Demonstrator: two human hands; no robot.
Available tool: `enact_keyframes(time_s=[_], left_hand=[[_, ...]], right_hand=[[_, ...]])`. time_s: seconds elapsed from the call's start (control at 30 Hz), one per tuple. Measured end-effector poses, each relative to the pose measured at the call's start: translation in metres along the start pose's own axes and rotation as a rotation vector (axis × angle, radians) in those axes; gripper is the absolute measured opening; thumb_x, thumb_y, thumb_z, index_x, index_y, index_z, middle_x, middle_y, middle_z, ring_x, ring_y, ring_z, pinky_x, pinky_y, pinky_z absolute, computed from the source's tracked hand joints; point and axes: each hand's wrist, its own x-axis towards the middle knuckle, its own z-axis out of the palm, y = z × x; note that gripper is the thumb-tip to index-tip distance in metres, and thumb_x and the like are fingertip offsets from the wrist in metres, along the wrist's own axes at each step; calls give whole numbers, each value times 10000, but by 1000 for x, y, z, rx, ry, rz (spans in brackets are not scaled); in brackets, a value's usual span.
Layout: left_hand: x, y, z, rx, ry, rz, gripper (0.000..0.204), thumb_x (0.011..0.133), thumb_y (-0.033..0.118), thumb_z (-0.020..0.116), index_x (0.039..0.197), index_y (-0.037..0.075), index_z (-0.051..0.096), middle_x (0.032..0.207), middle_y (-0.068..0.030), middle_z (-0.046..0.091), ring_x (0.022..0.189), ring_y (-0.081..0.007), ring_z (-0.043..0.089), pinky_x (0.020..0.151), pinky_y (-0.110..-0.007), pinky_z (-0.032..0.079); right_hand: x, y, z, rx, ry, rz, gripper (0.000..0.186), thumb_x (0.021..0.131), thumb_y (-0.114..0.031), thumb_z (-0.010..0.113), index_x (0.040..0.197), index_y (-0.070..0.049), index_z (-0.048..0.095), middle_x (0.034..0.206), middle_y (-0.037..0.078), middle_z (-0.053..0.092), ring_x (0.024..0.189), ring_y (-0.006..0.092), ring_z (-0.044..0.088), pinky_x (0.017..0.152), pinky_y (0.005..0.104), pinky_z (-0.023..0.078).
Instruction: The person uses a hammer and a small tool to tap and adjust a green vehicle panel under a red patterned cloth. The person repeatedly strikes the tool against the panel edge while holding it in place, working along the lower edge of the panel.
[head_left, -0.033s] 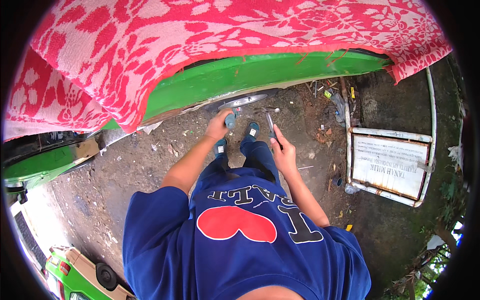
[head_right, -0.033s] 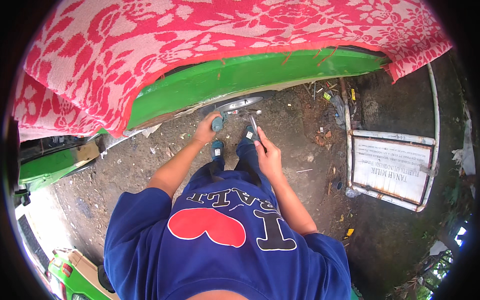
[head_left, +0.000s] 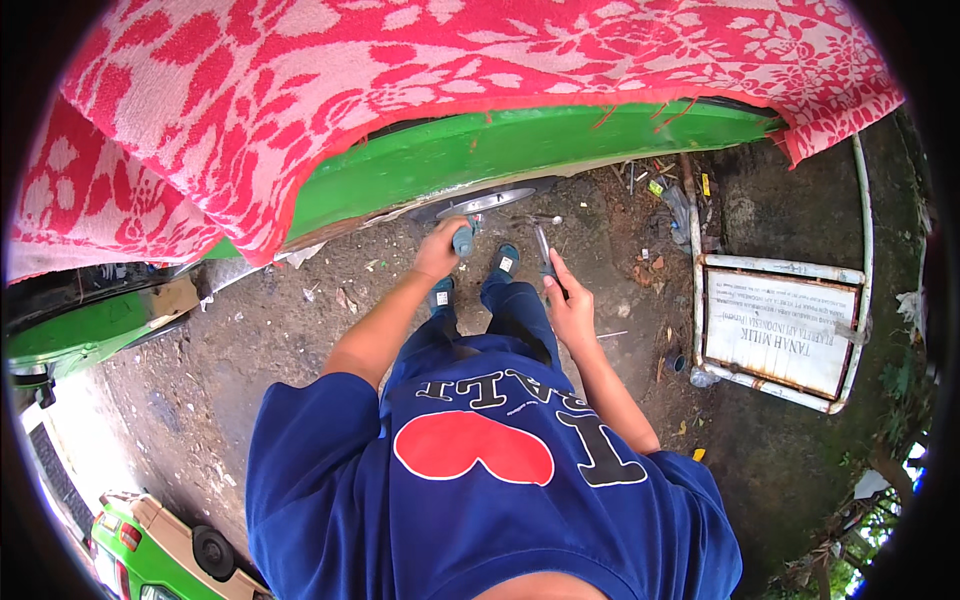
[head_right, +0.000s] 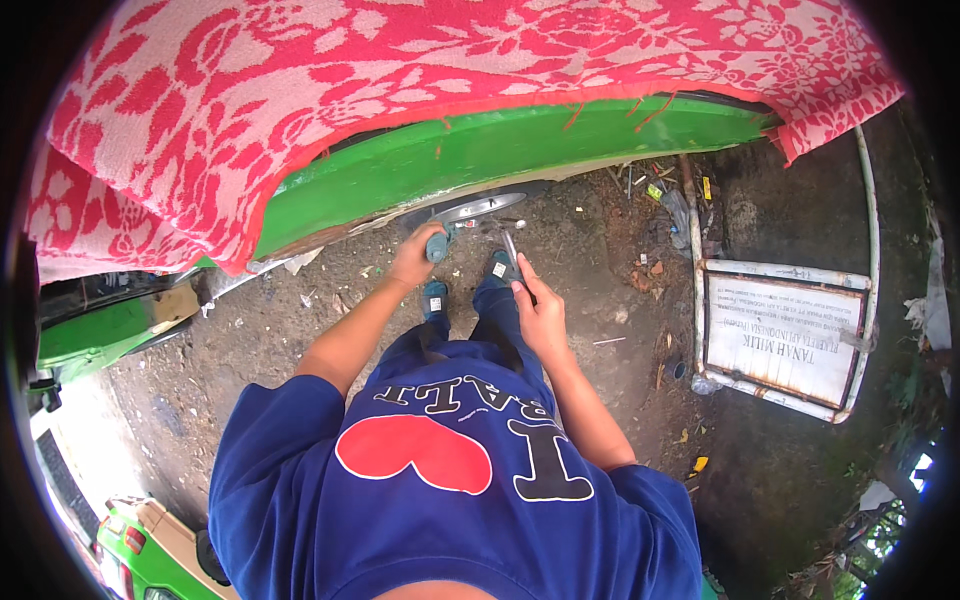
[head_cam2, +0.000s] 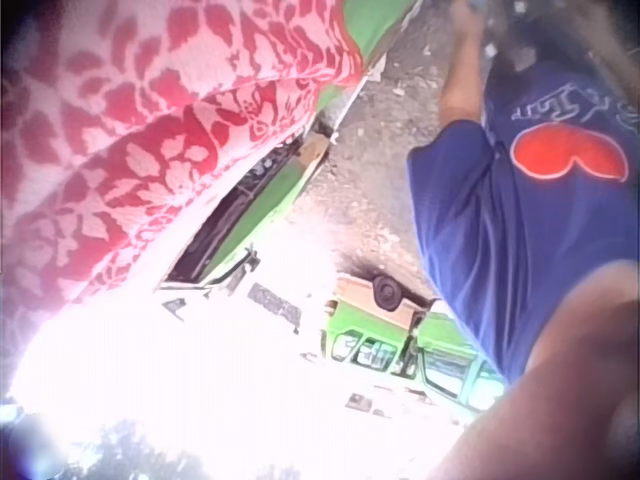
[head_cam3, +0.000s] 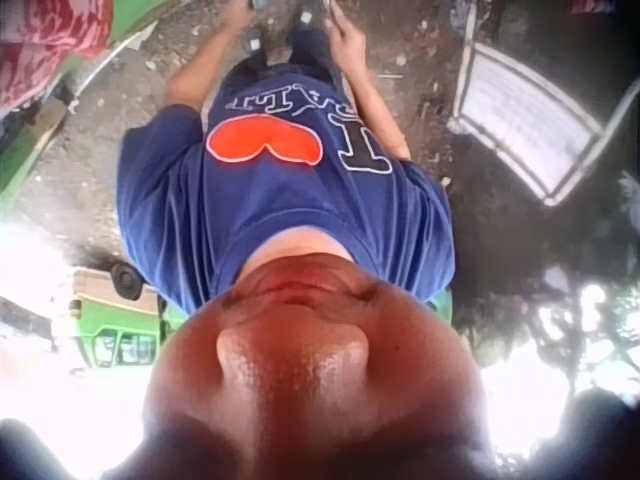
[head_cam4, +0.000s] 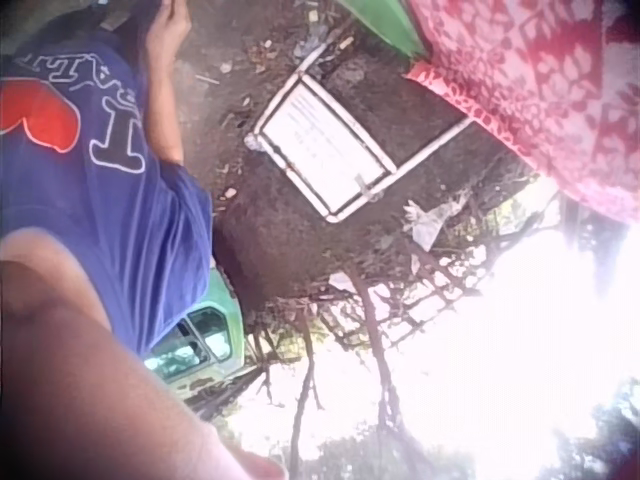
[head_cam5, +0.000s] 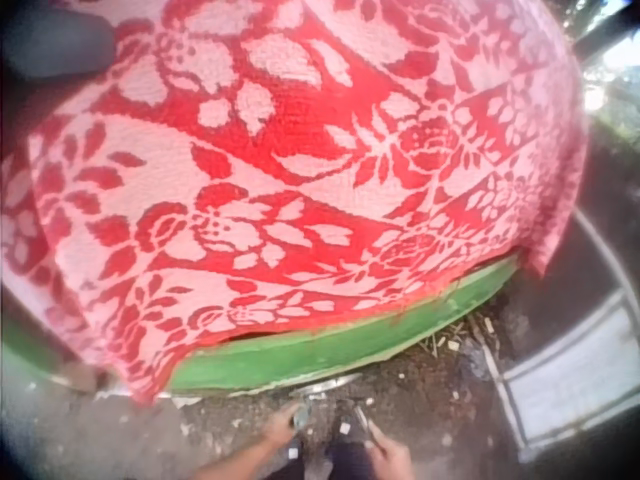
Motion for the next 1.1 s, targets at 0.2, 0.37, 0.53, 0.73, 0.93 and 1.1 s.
enact_keyframes(time_s=[0.2,0.37,0.53,0.73,0.93,1.1], left_hand=[[24,23,0,-38,45,57,434,757,-74,637,1159,77,569,1246,-158,616,1162,-393,592,950,-426,501],[47,25,-2,-22,57,49,440,752,-84,633,1152,85,566,1230,-153,622,1134,-404,597,915,-438,511],[48,27,-2,-4,59,49,437,756,-76,636,1151,97,569,1223,-144,625,1131,-401,598,908,-442,513],[50,23,-2,6,65,45,416,768,-57,642,1150,93,569,1208,-141,638,1122,-401,603,902,-442,519],[70,18,-2,-18,95,-52,381,805,-31,643,1164,83,581,1154,-180,666,1073,-429,620,873,-462,525],[84,15,-3,-21,81,-9,366,808,-3,653,1162,79,601,1130,-207,667,1044,-437,625,855,-475,528]], right_hand=[[4,-20,-12,16,-27,102,486,969,-88,623,1447,-139,547,1113,110,732,836,80,600,804,275,513],[13,-21,-8,41,-8,16,492,969,-92,626,1451,-139,542,1157,119,725,896,84,615,843,276,507],[11,-19,-6,42,15,-5,491,971,-98,629,1452,-141,542,1153,108,723,882,80,605,836,275,508],[9,-20,-10,51,-25,112,487,972,-95,627,1449,-142,544,1203,128,712,886,87,607,833,281,511],[21,-24,-3,25,21,-97,483,967,-91,631,1441,-139,554,1119,136,726,838,106,605,779,300,517],[41,-53,7,-47,123,-348,458,970,-82,616,1423,-133,571,1006,167,715,792,208,654,757,330,524]])
